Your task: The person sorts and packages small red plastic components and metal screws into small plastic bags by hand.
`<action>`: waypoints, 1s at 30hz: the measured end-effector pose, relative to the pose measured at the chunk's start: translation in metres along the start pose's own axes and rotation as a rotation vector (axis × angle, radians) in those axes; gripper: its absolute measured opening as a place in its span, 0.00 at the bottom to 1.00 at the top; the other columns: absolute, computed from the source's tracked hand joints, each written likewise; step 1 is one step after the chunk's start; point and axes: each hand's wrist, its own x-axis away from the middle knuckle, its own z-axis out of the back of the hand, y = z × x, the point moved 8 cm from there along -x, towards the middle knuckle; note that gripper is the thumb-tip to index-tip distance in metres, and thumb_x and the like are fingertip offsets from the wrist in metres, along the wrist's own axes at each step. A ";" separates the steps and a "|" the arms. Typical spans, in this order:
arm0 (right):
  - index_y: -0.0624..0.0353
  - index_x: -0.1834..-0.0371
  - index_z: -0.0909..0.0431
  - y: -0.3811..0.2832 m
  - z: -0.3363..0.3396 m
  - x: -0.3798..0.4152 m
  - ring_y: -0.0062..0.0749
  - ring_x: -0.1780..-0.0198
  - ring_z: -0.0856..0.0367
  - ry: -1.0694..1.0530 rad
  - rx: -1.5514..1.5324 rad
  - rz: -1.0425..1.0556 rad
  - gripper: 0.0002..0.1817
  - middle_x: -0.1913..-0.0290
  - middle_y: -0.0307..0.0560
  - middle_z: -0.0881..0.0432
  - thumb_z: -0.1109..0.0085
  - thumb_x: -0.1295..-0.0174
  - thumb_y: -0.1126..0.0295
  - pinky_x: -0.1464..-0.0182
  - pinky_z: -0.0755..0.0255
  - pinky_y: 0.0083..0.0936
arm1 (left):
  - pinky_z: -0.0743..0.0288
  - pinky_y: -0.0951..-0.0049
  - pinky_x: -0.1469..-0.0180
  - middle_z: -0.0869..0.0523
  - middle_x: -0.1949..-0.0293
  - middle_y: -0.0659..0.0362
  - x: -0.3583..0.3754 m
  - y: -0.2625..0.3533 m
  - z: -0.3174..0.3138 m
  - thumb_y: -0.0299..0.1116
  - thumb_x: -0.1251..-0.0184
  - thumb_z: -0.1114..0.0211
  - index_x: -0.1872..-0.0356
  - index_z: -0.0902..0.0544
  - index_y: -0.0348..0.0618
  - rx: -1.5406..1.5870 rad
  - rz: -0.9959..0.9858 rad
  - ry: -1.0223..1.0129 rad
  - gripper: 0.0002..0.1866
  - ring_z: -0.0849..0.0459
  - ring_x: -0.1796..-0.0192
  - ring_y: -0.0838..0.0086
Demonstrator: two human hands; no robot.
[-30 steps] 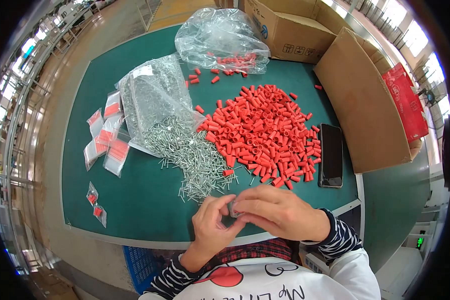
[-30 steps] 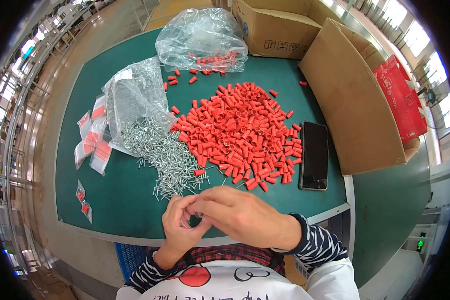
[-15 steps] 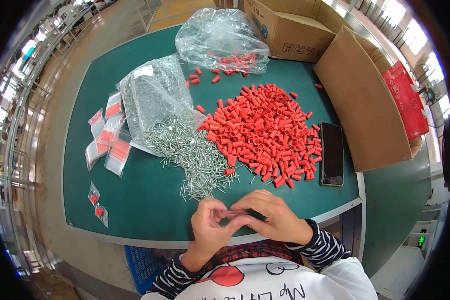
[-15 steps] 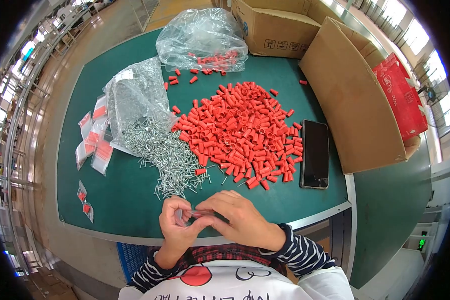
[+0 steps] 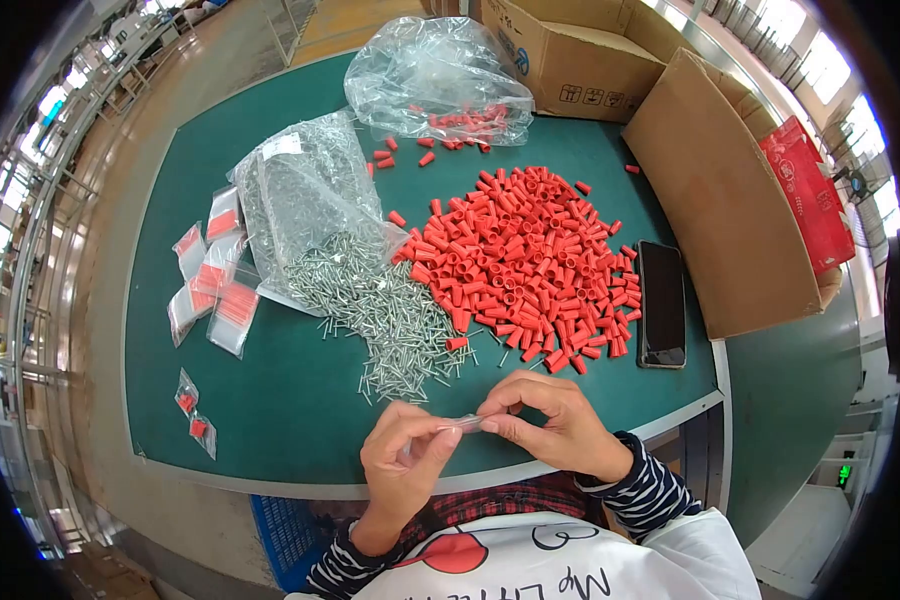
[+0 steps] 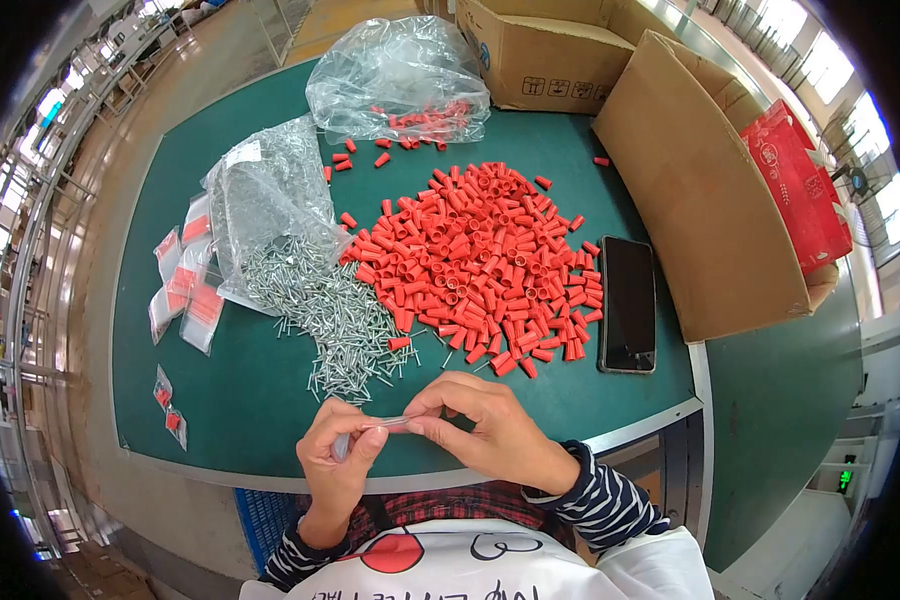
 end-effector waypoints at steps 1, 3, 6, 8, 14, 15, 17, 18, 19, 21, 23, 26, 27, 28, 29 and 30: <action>0.62 0.57 0.18 -0.001 0.000 0.000 0.32 0.62 0.20 0.003 0.013 0.007 0.07 0.64 0.44 0.18 0.36 0.37 0.74 0.59 0.27 0.26 | 0.35 0.84 0.71 0.21 0.69 0.63 0.000 0.000 0.001 0.24 0.41 0.26 0.62 0.13 0.38 0.011 0.031 0.014 0.07 0.27 0.70 0.84; 0.62 0.59 0.18 -0.004 -0.001 -0.001 0.33 0.62 0.20 0.007 0.041 0.023 0.06 0.64 0.44 0.18 0.36 0.37 0.74 0.59 0.27 0.26 | 0.35 0.83 0.68 0.22 0.69 0.63 0.000 0.001 0.001 0.27 0.39 0.26 0.64 0.14 0.37 0.032 0.093 0.044 0.07 0.27 0.69 0.83; 0.62 0.62 0.20 -0.006 -0.001 -0.001 0.38 0.62 0.21 0.030 0.085 0.061 0.04 0.65 0.45 0.19 0.37 0.37 0.74 0.60 0.28 0.29 | 0.36 0.84 0.68 0.23 0.68 0.63 0.000 0.002 0.000 0.28 0.39 0.27 0.65 0.16 0.37 -0.006 0.080 0.010 0.07 0.28 0.69 0.83; 0.62 0.63 0.21 -0.013 -0.002 -0.002 0.41 0.63 0.22 0.047 0.130 0.111 0.03 0.66 0.46 0.20 0.37 0.38 0.75 0.60 0.29 0.30 | 0.35 0.83 0.70 0.23 0.68 0.63 0.000 0.002 0.000 0.25 0.39 0.27 0.64 0.16 0.38 -0.013 0.038 0.023 0.06 0.28 0.70 0.83; 0.61 0.64 0.22 -0.030 -0.001 -0.004 0.43 0.65 0.23 0.055 0.282 0.221 0.04 0.67 0.46 0.21 0.37 0.40 0.77 0.60 0.30 0.33 | 0.36 0.82 0.68 0.24 0.67 0.62 -0.005 0.010 -0.007 0.27 0.41 0.26 0.61 0.15 0.37 -0.059 0.023 -0.056 0.10 0.29 0.68 0.82; 0.61 0.64 0.22 -0.032 -0.002 -0.005 0.43 0.65 0.23 0.045 0.300 0.232 0.04 0.67 0.46 0.21 0.36 0.41 0.77 0.60 0.31 0.33 | 0.36 0.82 0.68 0.24 0.66 0.62 -0.007 0.015 -0.008 0.26 0.42 0.25 0.60 0.14 0.37 -0.067 0.037 -0.076 0.10 0.29 0.68 0.82; 0.61 0.64 0.22 -0.036 -0.007 -0.005 0.43 0.65 0.23 0.023 0.296 0.223 0.05 0.67 0.46 0.21 0.36 0.41 0.77 0.61 0.30 0.33 | 0.36 0.82 0.69 0.23 0.67 0.62 0.000 0.006 -0.008 0.24 0.43 0.25 0.59 0.12 0.39 -0.009 -0.035 -0.114 0.10 0.27 0.68 0.82; 0.61 0.64 0.22 -0.036 -0.010 -0.005 0.43 0.65 0.23 0.019 0.308 0.209 0.05 0.67 0.46 0.21 0.36 0.41 0.77 0.61 0.30 0.33 | 0.37 0.82 0.71 0.22 0.69 0.62 -0.002 0.012 -0.005 0.24 0.44 0.25 0.63 0.11 0.39 -0.007 -0.045 -0.103 0.08 0.27 0.69 0.82; 0.61 0.63 0.22 -0.036 -0.013 -0.006 0.43 0.65 0.23 0.008 0.282 0.215 0.06 0.67 0.46 0.21 0.36 0.42 0.78 0.60 0.30 0.33 | 0.37 0.82 0.71 0.22 0.70 0.63 -0.001 0.016 -0.001 0.23 0.45 0.25 0.63 0.11 0.39 -0.038 -0.060 -0.086 0.08 0.26 0.69 0.82; 0.61 0.62 0.22 -0.037 -0.017 -0.007 0.43 0.64 0.22 -0.001 0.248 0.217 0.06 0.67 0.46 0.20 0.35 0.42 0.78 0.60 0.30 0.34 | 0.37 0.82 0.71 0.22 0.71 0.63 0.000 0.023 0.004 0.23 0.45 0.25 0.63 0.11 0.39 -0.082 -0.092 -0.065 0.08 0.26 0.70 0.82; 0.61 0.61 0.21 -0.038 -0.024 -0.007 0.43 0.64 0.21 0.007 0.244 0.255 0.07 0.66 0.47 0.20 0.35 0.42 0.78 0.60 0.29 0.34 | 0.34 0.78 0.72 0.21 0.72 0.62 0.000 0.031 0.013 0.21 0.44 0.27 0.64 0.11 0.40 -0.164 -0.062 -0.029 0.07 0.25 0.71 0.78; 0.62 0.60 0.21 -0.038 -0.024 -0.006 0.43 0.64 0.20 0.058 0.242 0.260 0.08 0.65 0.47 0.19 0.35 0.42 0.79 0.59 0.27 0.34 | 0.32 0.76 0.71 0.20 0.72 0.61 0.003 0.046 0.052 0.22 0.39 0.31 0.63 0.12 0.40 -0.432 -0.165 0.131 0.05 0.24 0.72 0.76; 0.62 0.59 0.20 -0.038 -0.022 -0.005 0.43 0.64 0.20 0.083 0.243 0.252 0.09 0.64 0.48 0.18 0.35 0.42 0.80 0.59 0.27 0.34 | 0.31 0.76 0.70 0.19 0.72 0.61 0.005 0.050 0.076 0.24 0.37 0.33 0.63 0.12 0.38 -0.492 -0.140 0.263 0.04 0.24 0.71 0.77; 0.63 0.59 0.20 -0.035 -0.022 -0.005 0.43 0.64 0.20 0.076 0.241 0.242 0.09 0.64 0.48 0.18 0.35 0.43 0.80 0.59 0.27 0.34 | 0.31 0.76 0.69 0.19 0.71 0.62 0.008 0.055 0.099 0.25 0.35 0.34 0.62 0.13 0.36 -0.551 -0.114 0.395 0.05 0.24 0.71 0.78; 0.63 0.59 0.20 -0.032 -0.020 -0.003 0.43 0.64 0.20 0.068 0.239 0.231 0.09 0.64 0.48 0.18 0.35 0.43 0.80 0.60 0.27 0.34 | 0.31 0.77 0.67 0.19 0.71 0.63 0.011 0.060 0.121 0.27 0.32 0.37 0.59 0.13 0.33 -0.534 -0.039 0.550 0.08 0.26 0.71 0.80; 0.63 0.59 0.20 -0.029 -0.019 -0.002 0.43 0.65 0.20 0.061 0.237 0.222 0.09 0.64 0.48 0.18 0.35 0.43 0.80 0.60 0.26 0.34 | 0.30 0.77 0.67 0.20 0.69 0.63 0.017 0.058 0.148 0.27 0.33 0.35 0.52 0.14 0.33 -0.639 0.001 0.655 0.11 0.27 0.71 0.81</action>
